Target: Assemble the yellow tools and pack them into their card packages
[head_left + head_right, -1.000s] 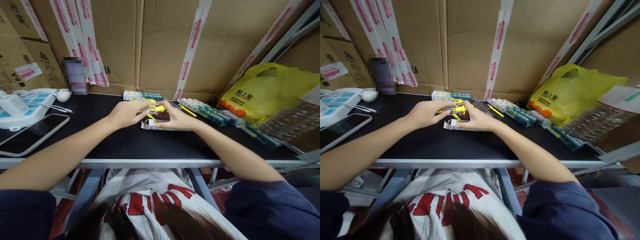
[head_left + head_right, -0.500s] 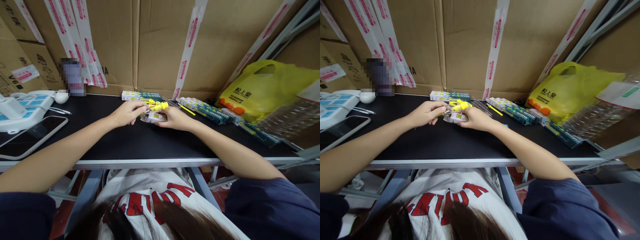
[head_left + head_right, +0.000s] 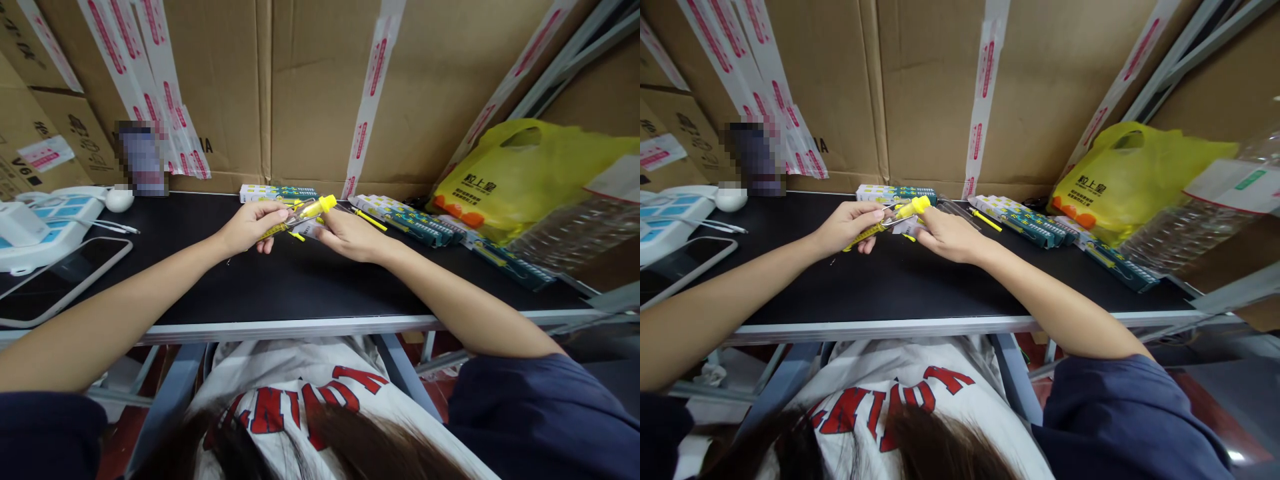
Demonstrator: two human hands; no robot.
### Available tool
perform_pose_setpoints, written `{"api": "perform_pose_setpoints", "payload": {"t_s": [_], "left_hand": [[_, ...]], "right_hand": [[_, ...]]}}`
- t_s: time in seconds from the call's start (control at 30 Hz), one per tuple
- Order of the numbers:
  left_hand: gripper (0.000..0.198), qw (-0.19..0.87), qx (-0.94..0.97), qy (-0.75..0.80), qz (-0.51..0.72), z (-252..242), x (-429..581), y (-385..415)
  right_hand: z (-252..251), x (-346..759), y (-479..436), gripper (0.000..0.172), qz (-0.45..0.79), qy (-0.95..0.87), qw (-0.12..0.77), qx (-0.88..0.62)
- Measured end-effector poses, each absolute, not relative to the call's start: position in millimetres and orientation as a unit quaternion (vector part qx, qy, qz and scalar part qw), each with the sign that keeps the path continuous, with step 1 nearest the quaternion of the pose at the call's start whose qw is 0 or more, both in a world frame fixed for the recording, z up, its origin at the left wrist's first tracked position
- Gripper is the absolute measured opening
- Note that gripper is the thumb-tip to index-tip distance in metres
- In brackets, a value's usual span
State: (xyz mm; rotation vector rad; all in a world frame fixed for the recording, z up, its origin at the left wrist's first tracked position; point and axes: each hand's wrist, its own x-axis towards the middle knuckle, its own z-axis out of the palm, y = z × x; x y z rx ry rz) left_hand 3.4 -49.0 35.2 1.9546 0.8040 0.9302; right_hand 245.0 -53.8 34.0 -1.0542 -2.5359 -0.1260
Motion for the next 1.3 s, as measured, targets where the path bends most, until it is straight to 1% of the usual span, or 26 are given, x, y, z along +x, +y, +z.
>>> {"api": "perform_pose_setpoints", "payload": {"t_s": [0.07, 0.13, 0.2, 0.23, 0.3, 0.4, 0.5, 0.57, 0.8, 0.97, 1.07, 1.13, 1.3], "left_hand": [[0.043, 0.410, 0.777, 0.321, 0.354, 34.7, 4.7, -51.0], [0.041, 0.406, 0.786, 0.318, 0.340, 34.0, 6.1, -53.2], [0.040, 0.395, 0.799, 0.309, 0.331, 33.1, 7.5, -55.4], [0.039, 0.389, 0.806, 0.303, 0.328, 32.5, 8.1, -56.3], [0.038, 0.381, 0.815, 0.293, 0.324, 31.2, 9.4, -57.5], [0.037, 0.382, 0.817, 0.287, 0.323, 29.6, 11.3, -57.4], [0.037, 0.407, 0.795, 0.303, 0.333, 29.5, 12.8, -55.7], [0.038, 0.433, 0.769, 0.319, 0.345, 31.0, 13.0, -54.6], [0.036, 0.497, 0.711, 0.344, 0.360, 39.2, 10.2, -54.4], [0.033, 0.515, 0.702, 0.334, 0.359, 39.6, 9.8, -53.6], [0.031, 0.507, 0.704, 0.343, 0.359, 40.1, 8.7, -52.0], [0.030, 0.493, 0.714, 0.355, 0.348, 41.0, 7.9, -51.5], [0.025, 0.425, 0.761, 0.387, 0.301, 41.4, 6.7, -51.6]], "right_hand": [[36.1, 241.7, -58.9, 0.040, -0.022, -0.905, 0.210, -0.370], [38.4, 238.3, -63.9, 0.051, -0.005, -0.901, 0.226, -0.370], [39.7, 235.1, -67.7, 0.061, -0.003, -0.887, 0.229, -0.400], [39.7, 233.7, -69.0, 0.063, -0.008, -0.878, 0.226, -0.421], [38.2, 231.5, -70.0, 0.058, -0.022, -0.862, 0.221, -0.456], [34.6, 230.9, -68.1, 0.042, -0.038, -0.855, 0.231, -0.463], [34.1, 234.5, -63.8, 0.031, -0.065, -0.857, 0.255, -0.443], [36.6, 238.8, -60.5, 0.028, -0.090, -0.855, 0.270, -0.433], [45.3, 252.1, -51.9, 0.041, -0.176, -0.852, 0.258, -0.420], [49.7, 259.0, -50.3, 0.043, -0.187, -0.857, 0.261, -0.403], [53.6, 263.5, -50.2, 0.042, -0.192, -0.850, 0.280, -0.403], [55.3, 266.0, -50.4, 0.042, -0.204, -0.849, 0.276, -0.401], [53.7, 267.8, -50.2, 0.042, -0.265, -0.870, 0.197, -0.366]]}}
